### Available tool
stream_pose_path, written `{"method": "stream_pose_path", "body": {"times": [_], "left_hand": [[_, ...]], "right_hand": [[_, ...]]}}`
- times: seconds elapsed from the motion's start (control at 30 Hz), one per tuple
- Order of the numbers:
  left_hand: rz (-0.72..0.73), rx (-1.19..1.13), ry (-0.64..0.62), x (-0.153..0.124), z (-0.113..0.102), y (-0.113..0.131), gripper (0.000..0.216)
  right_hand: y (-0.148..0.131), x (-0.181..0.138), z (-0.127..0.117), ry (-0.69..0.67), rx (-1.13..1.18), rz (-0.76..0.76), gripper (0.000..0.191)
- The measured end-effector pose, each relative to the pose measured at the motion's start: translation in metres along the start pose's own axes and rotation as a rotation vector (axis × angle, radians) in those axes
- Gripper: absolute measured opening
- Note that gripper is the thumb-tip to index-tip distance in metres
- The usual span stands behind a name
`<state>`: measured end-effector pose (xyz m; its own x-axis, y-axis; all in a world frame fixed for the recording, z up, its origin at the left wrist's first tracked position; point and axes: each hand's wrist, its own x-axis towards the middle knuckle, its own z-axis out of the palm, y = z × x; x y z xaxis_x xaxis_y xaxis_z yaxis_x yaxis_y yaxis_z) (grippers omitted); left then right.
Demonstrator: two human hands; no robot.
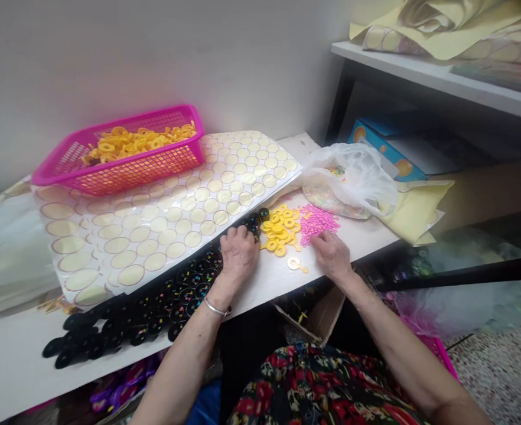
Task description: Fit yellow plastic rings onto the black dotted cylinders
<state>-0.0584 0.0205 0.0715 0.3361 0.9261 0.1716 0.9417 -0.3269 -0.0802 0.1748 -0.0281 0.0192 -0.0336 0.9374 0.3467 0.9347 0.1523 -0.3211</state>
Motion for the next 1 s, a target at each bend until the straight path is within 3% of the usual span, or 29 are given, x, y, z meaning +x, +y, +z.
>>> {"method": "stream_pose_path", "body": {"times": [0.2, 0.33, 0.47, 0.6, 0.7, 0.77, 0.83, 0.9, 1.0], "left_hand": [[0.069, 0.005, -0.047, -0.005, -0.003, 0.0, 0.017], [0.081, 0.011, -0.04, -0.007, -0.001, -0.001, 0.015], [0.083, -0.025, -0.013, -0.007, -0.008, -0.001, 0.017], [0.097, -0.072, 0.032, -0.016, -0.034, 0.006, 0.02], [0.129, -0.132, 0.139, -0.044, -0.053, 0.019, 0.019], [0.135, -0.219, 0.274, -0.076, -0.055, 0.028, 0.018], [0.041, -0.303, 0.461, -0.114, -0.048, 0.033, 0.01], [-0.234, -0.305, 0.717, -0.152, -0.035, 0.028, 0.017], [-0.673, -0.294, 0.818, -0.196, -0.013, 0.004, 0.024]], "right_hand": [[0.004, 0.006, -0.002, -0.055, -0.195, -0.199, 0.021], [-0.003, -0.003, -0.008, -0.048, -0.172, -0.263, 0.018], [-0.013, -0.019, -0.013, -0.027, -0.102, -0.196, 0.019], [-0.009, -0.029, -0.01, -0.03, -0.047, -0.035, 0.012], [-0.004, -0.03, -0.007, -0.06, -0.02, 0.063, 0.005], [-0.001, -0.028, -0.006, -0.092, -0.068, 0.09, 0.007], [0.002, -0.024, -0.006, -0.138, -0.141, 0.096, 0.013], [0.005, -0.019, -0.007, -0.194, -0.171, 0.07, 0.014], [0.011, -0.011, -0.009, -0.273, -0.134, -0.009, 0.009]]}}
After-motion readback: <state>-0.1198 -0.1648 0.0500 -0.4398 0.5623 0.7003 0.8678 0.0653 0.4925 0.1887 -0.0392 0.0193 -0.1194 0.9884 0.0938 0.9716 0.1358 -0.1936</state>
